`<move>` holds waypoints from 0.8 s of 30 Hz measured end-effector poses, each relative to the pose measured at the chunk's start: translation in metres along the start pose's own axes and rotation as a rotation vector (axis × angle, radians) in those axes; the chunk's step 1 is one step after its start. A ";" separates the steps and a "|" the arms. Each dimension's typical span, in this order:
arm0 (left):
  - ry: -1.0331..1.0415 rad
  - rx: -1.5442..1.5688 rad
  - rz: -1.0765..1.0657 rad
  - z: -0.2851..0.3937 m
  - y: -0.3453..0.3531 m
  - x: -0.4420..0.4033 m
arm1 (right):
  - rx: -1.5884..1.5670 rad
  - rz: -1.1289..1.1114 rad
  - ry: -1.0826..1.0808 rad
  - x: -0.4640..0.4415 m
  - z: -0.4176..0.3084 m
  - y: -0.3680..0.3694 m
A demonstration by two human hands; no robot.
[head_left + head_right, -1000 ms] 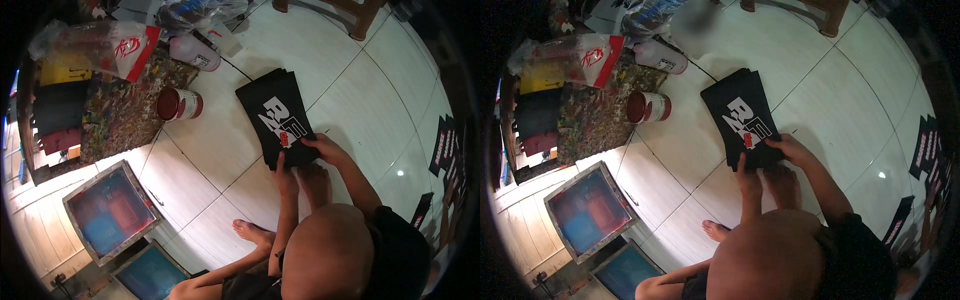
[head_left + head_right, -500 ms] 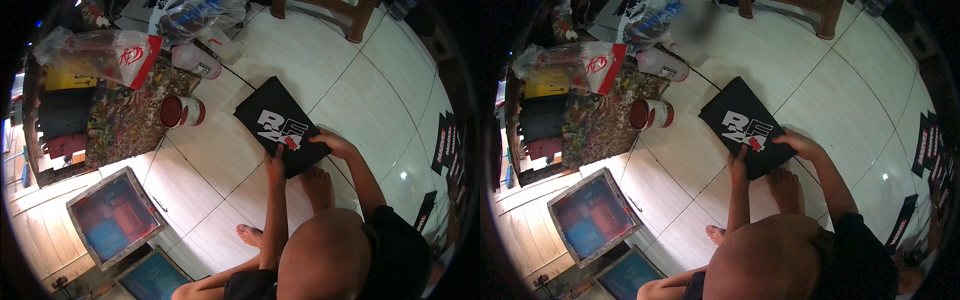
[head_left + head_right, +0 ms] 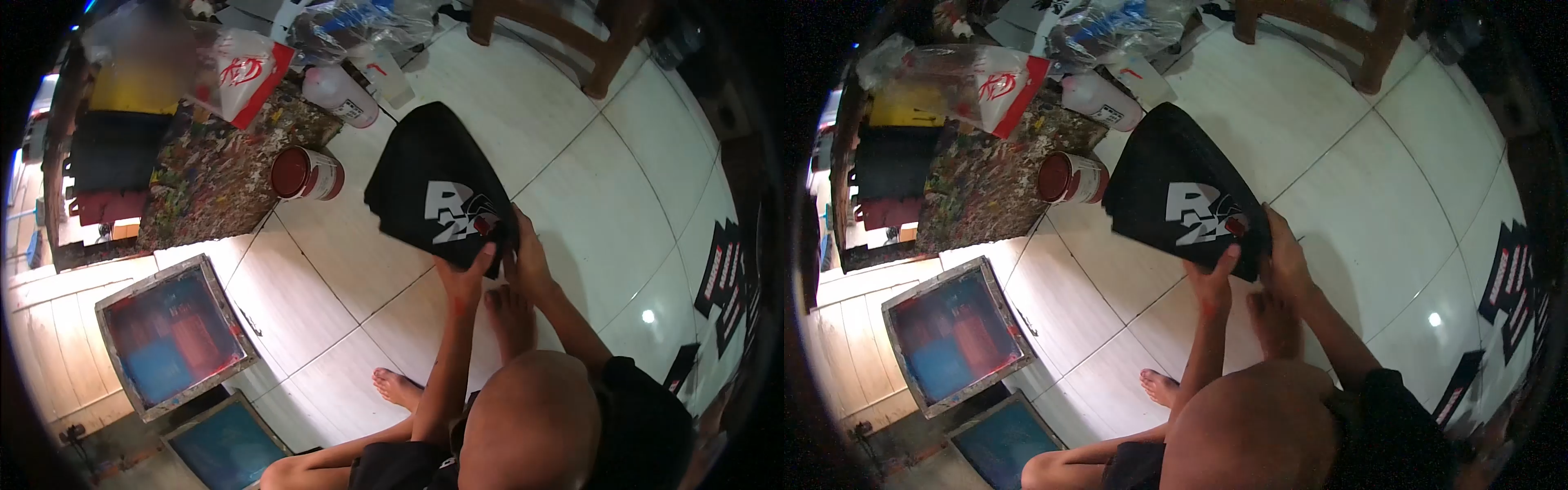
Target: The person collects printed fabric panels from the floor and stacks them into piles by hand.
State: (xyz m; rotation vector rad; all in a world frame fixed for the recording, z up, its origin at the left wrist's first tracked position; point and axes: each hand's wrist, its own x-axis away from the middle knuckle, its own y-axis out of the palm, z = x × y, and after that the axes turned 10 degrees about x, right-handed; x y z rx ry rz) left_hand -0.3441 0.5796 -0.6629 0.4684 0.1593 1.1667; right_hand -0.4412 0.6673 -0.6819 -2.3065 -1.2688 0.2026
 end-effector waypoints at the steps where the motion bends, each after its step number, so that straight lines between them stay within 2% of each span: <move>1: -0.012 -0.006 -0.035 0.004 0.013 -0.001 | -0.008 0.025 0.030 -0.001 -0.003 0.002; 4: -0.019 0.046 -0.042 -0.002 0.034 -0.012 | 0.039 0.157 -0.267 -0.001 -0.006 0.006; 6: 0.019 -0.044 -0.113 -0.009 0.032 -0.024 | 0.068 0.235 -0.490 -0.003 -0.007 -0.002; 7: 0.043 -0.069 -0.136 -0.020 0.029 -0.030 | 0.090 0.224 -0.527 0.001 -0.010 -0.013; 8: 0.070 -0.042 -0.129 -0.026 0.027 -0.035 | 0.261 0.103 -0.568 0.009 -0.013 -0.026; 9: 0.201 -0.257 -0.194 -0.028 0.023 -0.039 | 0.434 -0.019 -0.598 0.012 -0.014 -0.040; 10: 0.223 -0.260 -0.218 -0.035 0.016 -0.039 | 0.453 -0.027 -0.617 0.007 0.000 -0.051; 12: 0.267 -0.265 -0.267 -0.052 0.001 -0.040 | -0.200 -0.311 0.247 -0.001 0.042 -0.082; 13: 0.325 -0.443 -0.326 -0.052 -0.001 -0.040 | -0.157 -0.077 0.130 -0.013 0.034 -0.115; 14: 0.341 -0.453 -0.355 -0.054 -0.003 -0.042 | -0.116 0.150 0.001 -0.035 0.005 -0.151; 16: 0.374 -0.472 -0.415 -0.059 -0.008 -0.047 | 0.053 0.310 -0.246 -0.051 -0.114 -0.178; 17: 0.366 -0.527 -0.459 -0.063 -0.012 -0.044 | 0.064 0.282 -0.236 -0.048 -0.151 -0.174; 19: 0.370 -0.586 -0.494 -0.082 -0.020 -0.041 | 0.566 0.146 -0.565 -0.048 -0.213 -0.154; 20: 0.064 -0.131 -0.404 -0.101 -0.023 -0.039 | 0.812 0.082 -0.741 -0.052 -0.229 -0.142; 21: -0.084 0.101 -0.358 -0.099 -0.021 -0.038 | 0.922 -0.127 -0.635 -0.064 -0.212 -0.114; 22: -0.218 0.337 -0.282 -0.098 -0.019 -0.038 | 0.981 -0.239 -0.594 -0.071 -0.203 -0.102; 23: 0.000 0.038 -0.344 -0.073 -0.008 -0.043 | 1.038 -0.352 -0.553 -0.077 -0.194 -0.090; 24: 0.218 -0.275 -0.374 -0.048 -0.001 -0.050 | 1.061 -0.282 -0.632 -0.085 -0.194 -0.093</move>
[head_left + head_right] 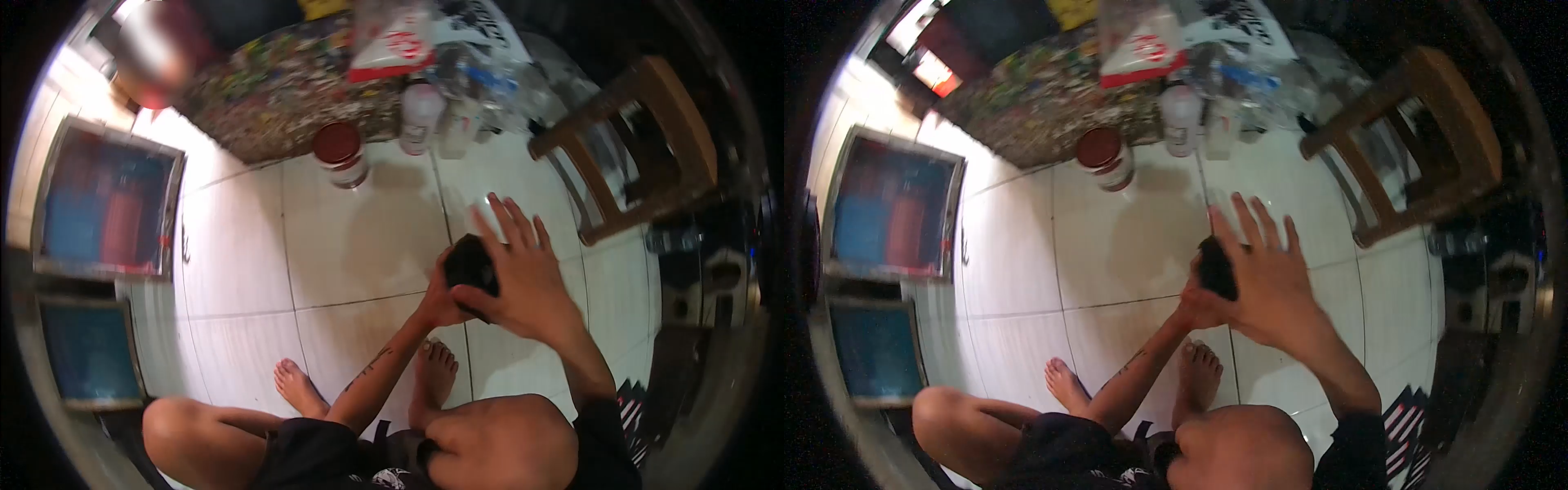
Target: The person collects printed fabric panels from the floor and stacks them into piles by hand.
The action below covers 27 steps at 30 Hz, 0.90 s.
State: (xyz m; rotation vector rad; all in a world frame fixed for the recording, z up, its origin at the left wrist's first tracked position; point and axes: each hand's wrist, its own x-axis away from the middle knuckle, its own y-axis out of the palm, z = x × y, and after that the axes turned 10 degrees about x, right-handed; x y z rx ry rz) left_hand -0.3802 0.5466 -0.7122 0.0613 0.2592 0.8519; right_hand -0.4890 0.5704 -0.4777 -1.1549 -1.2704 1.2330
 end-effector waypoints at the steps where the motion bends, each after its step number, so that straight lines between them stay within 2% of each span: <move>1: 0.043 -0.026 0.002 0.008 -0.002 -0.001 | -0.054 0.001 -0.029 -0.003 0.004 -0.004; 3: 0.128 -0.078 0.011 0.024 -0.005 0.000 | -0.268 -0.065 -0.111 -0.012 0.013 -0.018; 4: 0.070 0.256 0.151 0.030 0.000 0.005 | -0.442 -0.407 0.011 -0.021 0.012 -0.035; 6: 0.162 -0.057 0.147 0.018 0.002 0.013 | -0.542 -0.426 -0.035 -0.035 0.008 -0.040; 7: 0.248 -0.094 0.220 0.018 0.010 0.019 | -0.272 -0.468 0.072 -0.034 0.006 -0.039; 8: 0.307 -0.031 0.216 0.015 0.013 0.021 | -0.181 -0.582 0.102 -0.041 0.004 -0.040; 9: 0.211 -0.025 0.232 0.012 0.024 0.020 | -0.041 -0.525 0.074 -0.041 0.006 -0.033; 10: 0.201 -0.011 0.180 0.013 0.025 0.018 | 0.043 -0.636 -0.010 -0.047 0.010 -0.026; 11: 0.181 0.057 0.253 0.013 0.030 0.024 | 0.241 -0.540 -0.121 -0.053 0.046 0.014; 12: 0.523 -0.296 0.303 0.022 0.026 0.022 | 0.280 -0.517 -0.150 -0.054 0.052 0.015; 13: 0.212 -0.054 0.289 0.027 0.023 0.033 | 0.322 -0.498 -0.181 -0.062 0.052 0.021; 14: 0.179 0.022 0.297 0.035 0.016 0.041 | 0.321 -0.558 -0.299 -0.072 0.051 0.019; 15: 0.240 -0.158 0.331 0.044 0.004 0.048 | 0.400 -0.890 -0.403 -0.091 0.023 -0.003; 16: 0.290 -0.344 0.353 0.055 -0.011 0.056 | 0.355 -0.727 -0.675 -0.097 0.012 -0.018; 17: 0.281 -0.380 0.394 0.074 -0.034 0.068 | 0.206 -0.828 -0.637 -0.105 -0.005 -0.036; 18: 0.207 -0.276 0.330 0.099 -0.066 0.085 | 0.201 -0.822 -0.687 -0.100 -0.032 -0.061; 19: 0.127 -0.179 0.260 0.117 -0.093 0.105 | 0.058 -0.711 -0.554 -0.086 -0.054 -0.078; 20: -0.060 -0.195 0.426 0.130 -0.120 0.135 | -0.069 -0.606 -0.409 -0.079 -0.072 -0.092; 21: -0.249 -0.207 0.592 0.134 -0.150 0.170 | -0.078 -0.604 -0.445 -0.091 -0.071 -0.085; 22: -0.287 -0.125 0.764 0.146 -0.171 0.202 | -0.203 -0.584 -0.559 -0.110 -0.066 -0.071; 23: -0.182 0.035 0.891 0.146 -0.178 0.228 | -0.324 -0.566 -0.677 -0.130 -0.062 -0.056; 24: -0.136 0.154 0.881 0.170 -0.172 0.244 | -0.321 -0.563 -0.723 -0.148 -0.068 -0.035; 26: 0.120 0.450 0.851 0.191 -0.159 0.253 | -0.691 -0.192 -0.752 -0.175 -0.094 0.032; 27: 0.147 0.308 1.052 0.204 -0.149 0.258 | -0.791 -0.106 -0.764 -0.180 -0.103 0.062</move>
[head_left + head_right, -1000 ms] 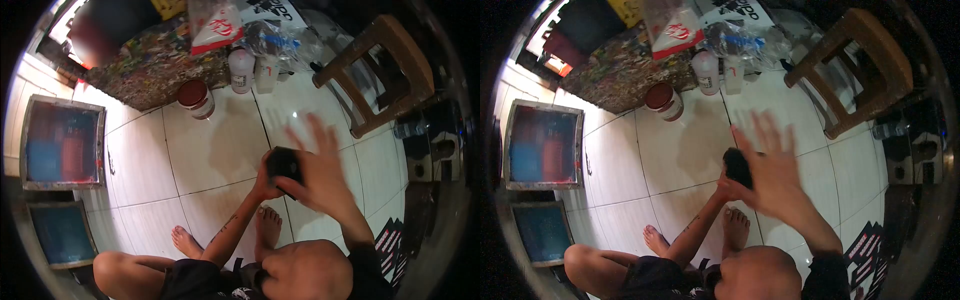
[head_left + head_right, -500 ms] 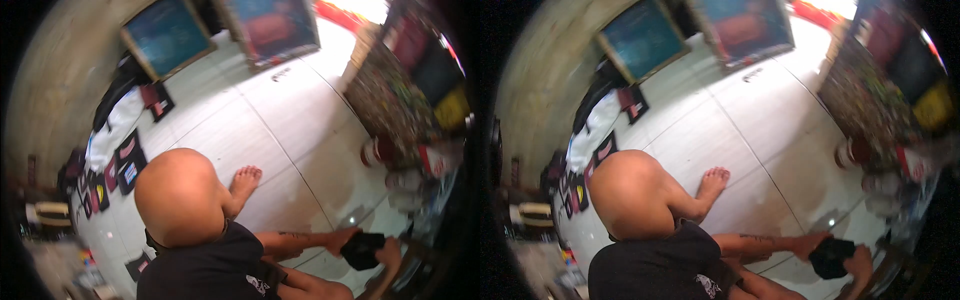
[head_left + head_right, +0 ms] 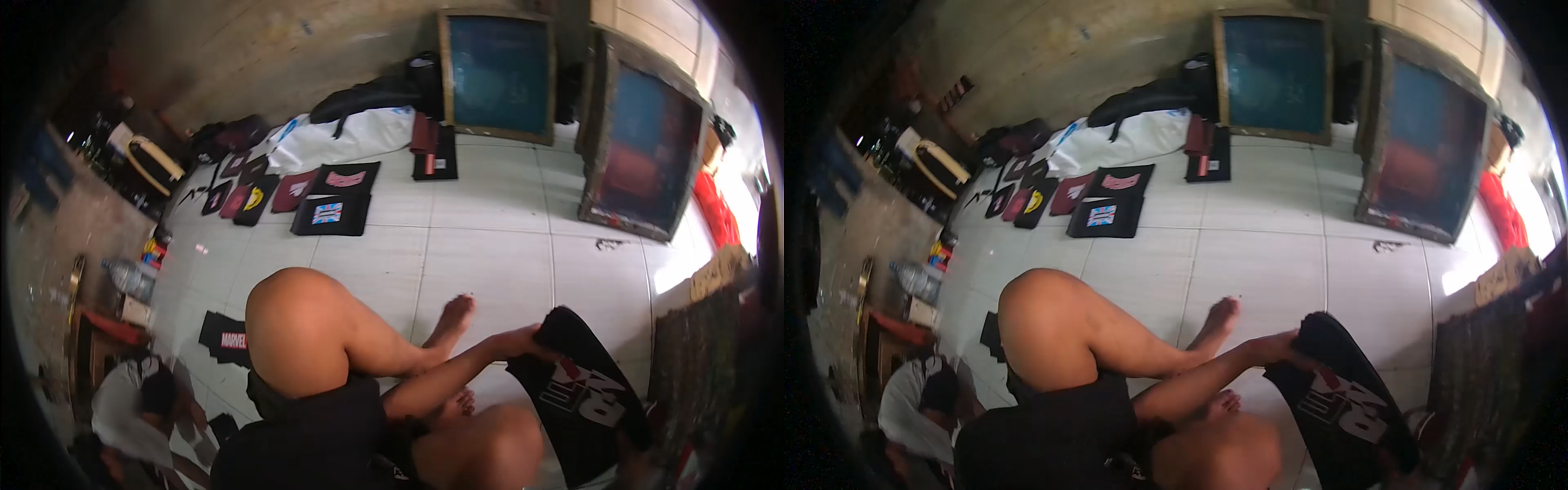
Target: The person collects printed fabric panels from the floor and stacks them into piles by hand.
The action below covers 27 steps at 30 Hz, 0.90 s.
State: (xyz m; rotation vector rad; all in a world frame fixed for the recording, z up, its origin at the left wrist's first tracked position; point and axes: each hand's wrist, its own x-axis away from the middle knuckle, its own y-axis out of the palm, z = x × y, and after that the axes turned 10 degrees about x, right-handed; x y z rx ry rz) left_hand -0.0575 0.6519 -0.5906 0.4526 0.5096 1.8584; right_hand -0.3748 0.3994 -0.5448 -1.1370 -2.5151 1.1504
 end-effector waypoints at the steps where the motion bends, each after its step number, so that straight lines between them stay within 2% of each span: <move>1: -0.039 0.033 0.145 0.013 -0.004 0.004 | -0.053 0.096 -0.059 -0.004 0.014 0.026; 3: -0.046 -0.214 0.188 0.039 -0.021 0.020 | 0.245 -0.310 -0.211 0.001 0.007 0.065; 4: -0.024 -0.211 0.212 0.034 -0.033 0.021 | 0.099 -0.396 0.091 -0.001 -0.066 0.084; 5: 0.102 -0.256 0.187 0.018 -0.054 0.024 | 0.036 -0.262 -0.075 0.010 -0.033 0.128; 6: 0.218 -0.308 0.163 0.008 -0.072 0.028 | 0.205 -0.433 -0.033 0.016 -0.022 0.154; 7: 0.227 -0.306 0.191 0.007 -0.085 0.034 | 0.384 -0.602 0.007 0.016 -0.016 0.174; 8: 0.182 -0.243 0.204 0.006 -0.099 0.041 | 0.386 -0.620 -0.020 0.006 -0.009 0.199; 9: 0.127 -0.177 0.222 0.002 -0.112 0.050 | 0.237 -0.363 -0.391 0.000 -0.002 0.224; 10: 0.214 -0.220 0.204 -0.007 -0.126 0.057 | 0.132 -0.263 -0.541 0.007 -0.009 0.229; 11: 0.176 -0.198 0.243 -0.016 -0.127 0.072 | 0.042 -0.164 -0.695 0.012 -0.025 0.233; 13: 0.173 0.207 0.398 -0.015 -0.143 0.083 | 0.028 -0.295 -0.545 -0.002 -0.059 0.249; 15: 0.124 -0.325 0.404 -0.034 -0.166 0.086 | 0.068 -0.442 -0.566 -0.018 -0.064 0.255; 16: -0.231 -0.366 0.519 -0.010 -0.161 0.083 | 0.054 -0.432 -0.589 -0.026 -0.057 0.260; 17: -0.265 -0.349 0.498 0.000 -0.170 0.080 | 0.046 -0.449 -0.555 -0.023 -0.056 0.259; 18: 0.002 -0.403 0.404 0.002 -0.175 0.082 | 0.038 -0.465 -0.520 -0.021 -0.055 0.258; 20: 0.340 -0.469 0.335 0.004 -0.183 0.076 | 0.075 -0.520 -0.446 -0.036 -0.065 0.257; 21: 0.344 -0.431 0.342 -0.001 -0.195 0.074 | 0.107 -0.553 -0.382 -0.043 -0.070 0.262; 23: -0.018 -0.489 0.362 -0.006 -0.220 0.067 | 0.119 -0.636 -0.189 -0.062 -0.083 0.270; 24: -0.017 -0.571 0.281 -0.009 -0.245 0.062 | 0.108 -0.689 -0.058 -0.075 -0.090 0.276; 25: -0.096 -0.520 0.271 0.008 -0.259 0.059 | 0.056 -0.795 0.141 -0.096 -0.093 0.275; 26: -0.188 -0.457 0.246 0.034 -0.269 0.059 | 0.000 -0.763 0.020 -0.116 -0.082 0.287; 27: -0.423 -0.580 0.191 0.085 -0.279 0.058 | 0.048 -0.816 -0.022 -0.145 -0.124 0.295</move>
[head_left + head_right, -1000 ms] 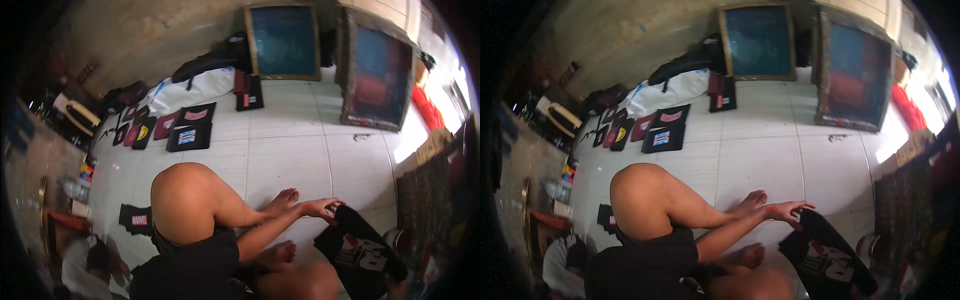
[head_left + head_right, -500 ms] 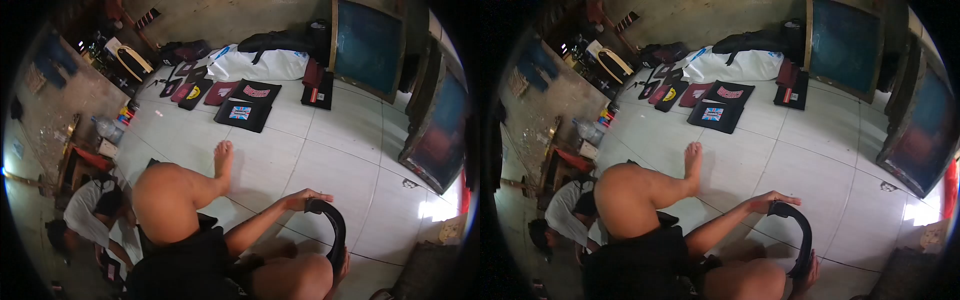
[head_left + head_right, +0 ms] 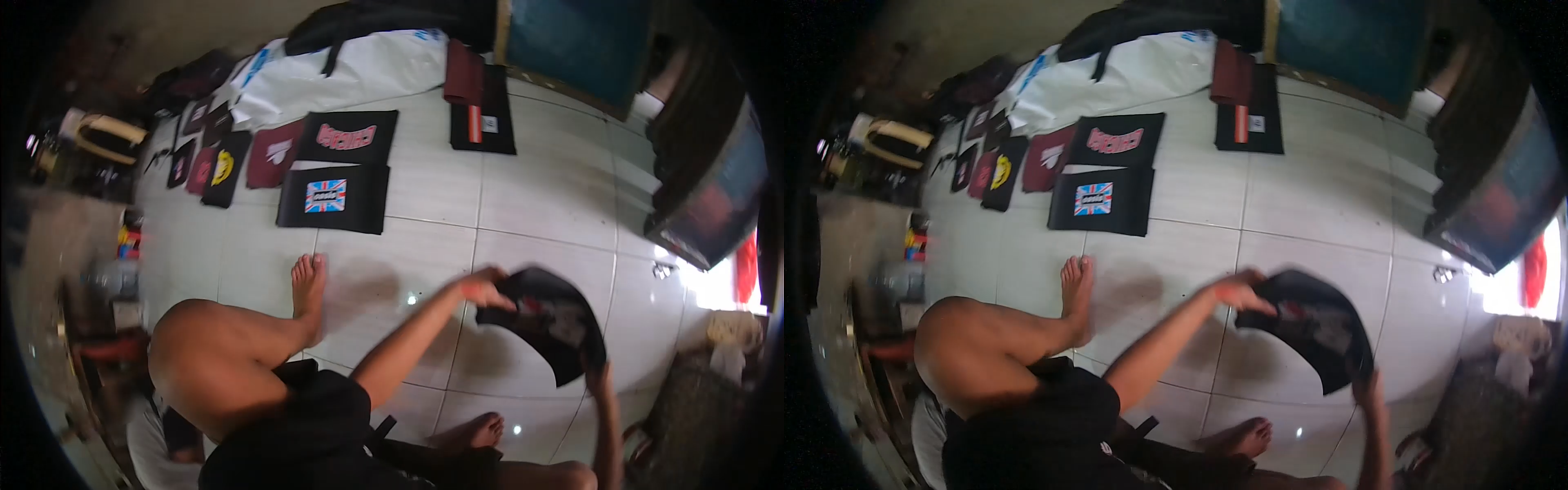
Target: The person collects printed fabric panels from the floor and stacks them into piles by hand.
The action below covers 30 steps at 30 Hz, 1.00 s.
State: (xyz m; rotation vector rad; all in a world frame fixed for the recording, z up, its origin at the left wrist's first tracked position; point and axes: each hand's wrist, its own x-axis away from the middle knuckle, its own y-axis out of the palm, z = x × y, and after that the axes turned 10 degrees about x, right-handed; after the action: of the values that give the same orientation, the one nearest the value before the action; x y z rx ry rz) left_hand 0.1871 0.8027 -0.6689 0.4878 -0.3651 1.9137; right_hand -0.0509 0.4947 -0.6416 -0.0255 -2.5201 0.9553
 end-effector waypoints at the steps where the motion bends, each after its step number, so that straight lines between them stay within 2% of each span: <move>1: -0.074 -0.026 -0.040 0.008 -0.031 -0.001 | 0.101 -0.138 -0.109 -0.034 -0.001 -0.015; 2: -0.161 0.034 -0.034 0.002 -0.059 -0.003 | -0.076 -0.219 0.008 -0.063 -0.044 -0.020; 4: -0.324 0.300 0.002 -0.018 -0.117 -0.007 | -0.194 -0.464 0.184 -0.124 -0.112 -0.028; 5: -0.324 0.665 -0.054 -0.045 -0.143 -0.014 | 0.122 -0.610 0.237 -0.163 -0.136 -0.032; 6: -0.372 0.661 -0.024 -0.019 -0.162 0.013 | 0.262 -0.715 0.267 -0.201 -0.156 -0.029; 8: -0.400 0.632 -0.029 -0.048 -0.191 0.011 | 0.002 -0.680 0.306 -0.235 -0.214 -0.016; 10: -0.538 0.750 -0.011 -0.071 -0.217 0.019 | -0.061 -0.776 0.344 -0.290 -0.200 0.008; 11: -0.527 0.724 0.011 -0.083 -0.225 0.017 | -0.059 -0.775 0.336 -0.305 -0.199 0.019; 14: -0.526 0.651 0.021 -0.105 -0.236 -0.002 | 0.034 -0.777 0.487 -0.317 -0.183 0.050; 16: -0.694 0.328 0.034 -0.162 -0.236 -0.044 | 0.015 -0.587 0.520 -0.316 -0.166 0.070; 17: -0.687 0.304 -0.163 -0.107 -0.243 -0.012 | 0.092 -0.496 0.481 -0.319 -0.144 0.077; 18: -0.877 0.105 -0.090 -0.064 -0.244 0.000 | 0.149 -0.416 0.457 -0.308 -0.133 0.075; 19: -1.138 0.108 -0.206 -0.082 -0.260 -0.035 | 0.214 -0.354 0.392 -0.306 -0.125 0.079; 22: -0.617 -0.575 -0.311 0.051 -0.328 0.012 | 0.251 -0.275 0.405 -0.310 -0.119 0.060; 23: -0.544 -0.653 -0.290 0.075 -0.357 0.013 | 0.239 -0.249 0.452 -0.314 -0.122 0.048; 26: -0.637 -0.404 -0.404 0.098 -0.479 -0.022 | 0.208 -0.148 0.578 -0.331 -0.138 0.012; 28: -0.195 -0.478 0.090 0.106 -0.486 0.102 | 0.235 -0.053 0.553 -0.347 -0.155 0.003; 30: -0.180 -0.364 0.162 0.062 -0.514 0.157 | 0.298 0.064 0.460 -0.370 -0.187 0.008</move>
State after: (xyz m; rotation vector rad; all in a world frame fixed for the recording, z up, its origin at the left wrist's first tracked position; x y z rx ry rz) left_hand 0.6202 1.0928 -0.5237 0.3956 -0.8754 1.9056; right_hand 0.3579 0.5548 -0.6696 -0.2108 -1.9533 1.1871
